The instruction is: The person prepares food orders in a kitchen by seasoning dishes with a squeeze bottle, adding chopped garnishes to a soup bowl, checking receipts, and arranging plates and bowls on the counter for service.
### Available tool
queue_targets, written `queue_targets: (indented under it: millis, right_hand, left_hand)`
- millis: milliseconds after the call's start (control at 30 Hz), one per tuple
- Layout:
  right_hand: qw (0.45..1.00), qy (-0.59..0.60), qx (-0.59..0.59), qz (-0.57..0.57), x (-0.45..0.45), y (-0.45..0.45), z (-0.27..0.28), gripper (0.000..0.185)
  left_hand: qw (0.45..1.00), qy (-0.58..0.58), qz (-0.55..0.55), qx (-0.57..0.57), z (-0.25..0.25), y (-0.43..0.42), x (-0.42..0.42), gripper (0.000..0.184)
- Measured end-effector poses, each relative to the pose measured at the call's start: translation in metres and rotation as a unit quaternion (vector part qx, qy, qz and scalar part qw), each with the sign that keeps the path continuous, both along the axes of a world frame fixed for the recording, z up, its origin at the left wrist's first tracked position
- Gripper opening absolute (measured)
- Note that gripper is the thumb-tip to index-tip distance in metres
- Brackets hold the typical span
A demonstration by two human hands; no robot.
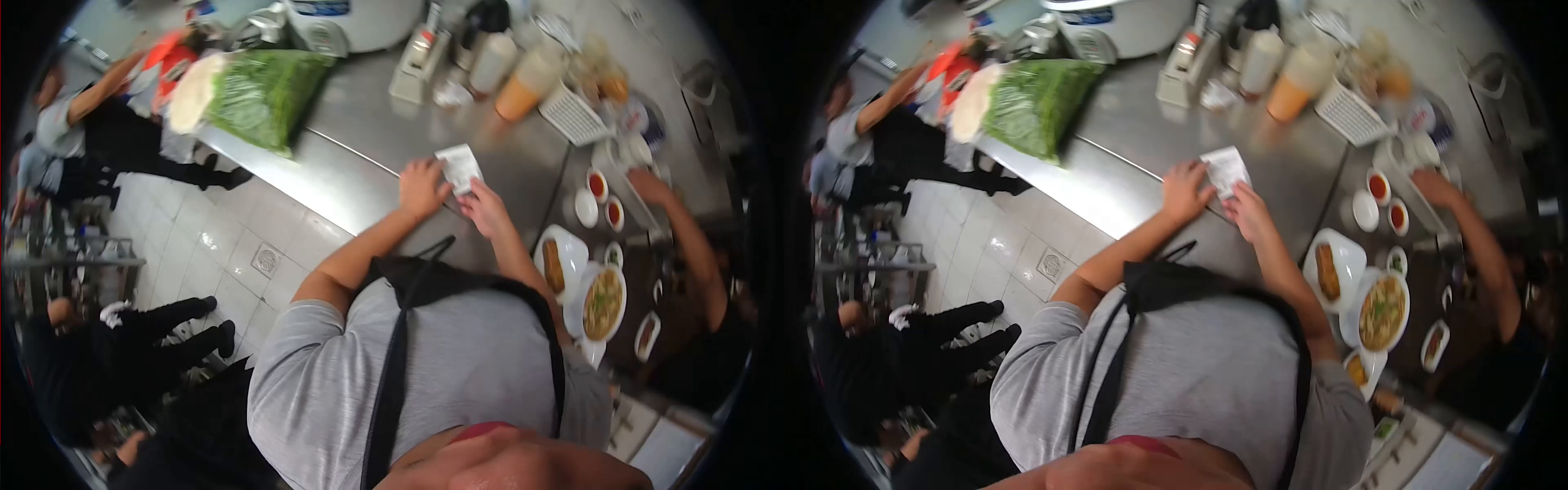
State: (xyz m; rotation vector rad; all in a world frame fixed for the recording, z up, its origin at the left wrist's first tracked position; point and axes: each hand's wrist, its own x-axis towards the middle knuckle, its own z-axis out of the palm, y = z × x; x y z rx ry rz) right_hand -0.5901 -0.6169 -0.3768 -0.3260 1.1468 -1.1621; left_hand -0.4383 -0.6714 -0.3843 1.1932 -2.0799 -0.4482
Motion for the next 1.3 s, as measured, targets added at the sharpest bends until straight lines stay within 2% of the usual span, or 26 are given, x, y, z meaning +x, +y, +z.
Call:
queue_targets:
  millis: [233, 333, 367, 400, 433, 533, 633, 667, 767, 867, 933, 1000, 1100, 1133, 1200, 1300]
  right_hand:
    - [0.997, 0.063, 0.034, 0.042, 0.004, -0.002, 0.017, 0.047]
    - [0.962, 0.238, 0.073, 0.112, -0.010, -0.007, 0.035, 0.038]
    - [0.894, 0.437, -0.002, 0.103, -0.017, -0.011, 0.023, 0.033]
    - [0.781, 0.614, -0.075, 0.089, -0.024, -0.016, 0.001, 0.029]
    - [0.629, 0.760, -0.144, 0.073, -0.029, -0.017, -0.011, 0.026]
    - [0.618, 0.760, -0.131, 0.152, 0.003, -0.021, 0.019, 0.016]
    - [0.577, 0.775, -0.207, 0.154, 0.014, -0.024, 0.006, 0.012]
    - [0.586, 0.767, -0.211, 0.157, 0.015, -0.025, 0.005, 0.011]
    - [0.545, 0.805, -0.200, 0.121, -0.009, -0.029, 0.004, 0.012]
    - [0.498, 0.853, -0.133, 0.085, -0.044, -0.032, 0.016, 0.012]
    - [0.552, 0.827, -0.096, 0.047, -0.059, -0.034, 0.004, 0.011]
    - [0.624, 0.777, -0.059, 0.062, -0.057, -0.037, 0.001, 0.013]
    - [0.648, 0.750, -0.052, 0.122, -0.038, -0.041, -0.003, 0.024]
    - [0.651, 0.744, -0.050, 0.142, -0.032, -0.040, 0.000, 0.026]
    - [0.657, 0.726, -0.095, 0.178, -0.029, -0.045, -0.009, 0.027]
    - [0.694, 0.692, -0.125, 0.155, -0.019, -0.046, -0.009, 0.024]
  left_hand:
    - [0.989, -0.136, 0.022, 0.051, 0.011, -0.001, -0.010, 0.052]
    - [0.987, -0.151, 0.022, 0.059, 0.013, -0.001, -0.011, 0.055]
    - [0.986, -0.153, 0.020, 0.058, 0.014, -0.002, -0.011, 0.056]
    - [0.986, -0.155, 0.018, 0.059, 0.015, -0.001, -0.010, 0.056]
    - [0.986, -0.157, 0.015, 0.059, 0.016, -0.001, -0.010, 0.057]
    - [0.985, -0.161, 0.019, 0.051, 0.015, -0.001, -0.011, 0.057]
    - [0.987, -0.158, 0.021, 0.034, 0.012, -0.002, -0.010, 0.057]
    - [0.987, -0.156, 0.019, 0.036, 0.012, -0.002, -0.010, 0.057]
    - [0.987, -0.153, 0.015, 0.043, 0.015, -0.001, -0.009, 0.056]
    - [0.987, -0.156, 0.009, 0.041, 0.018, -0.002, -0.009, 0.056]
    - [0.986, -0.162, 0.009, 0.039, 0.019, -0.001, -0.009, 0.057]
    - [0.985, -0.163, 0.006, 0.062, 0.017, -0.003, -0.009, 0.060]
    - [0.988, -0.147, 0.014, 0.040, 0.015, -0.002, -0.005, 0.062]
    - [0.988, -0.141, 0.000, 0.063, 0.020, -0.001, -0.003, 0.062]
    - [0.988, -0.146, 0.006, 0.048, 0.022, 0.002, -0.002, 0.061]
    - [0.990, -0.134, 0.006, 0.038, 0.023, 0.006, -0.001, 0.059]
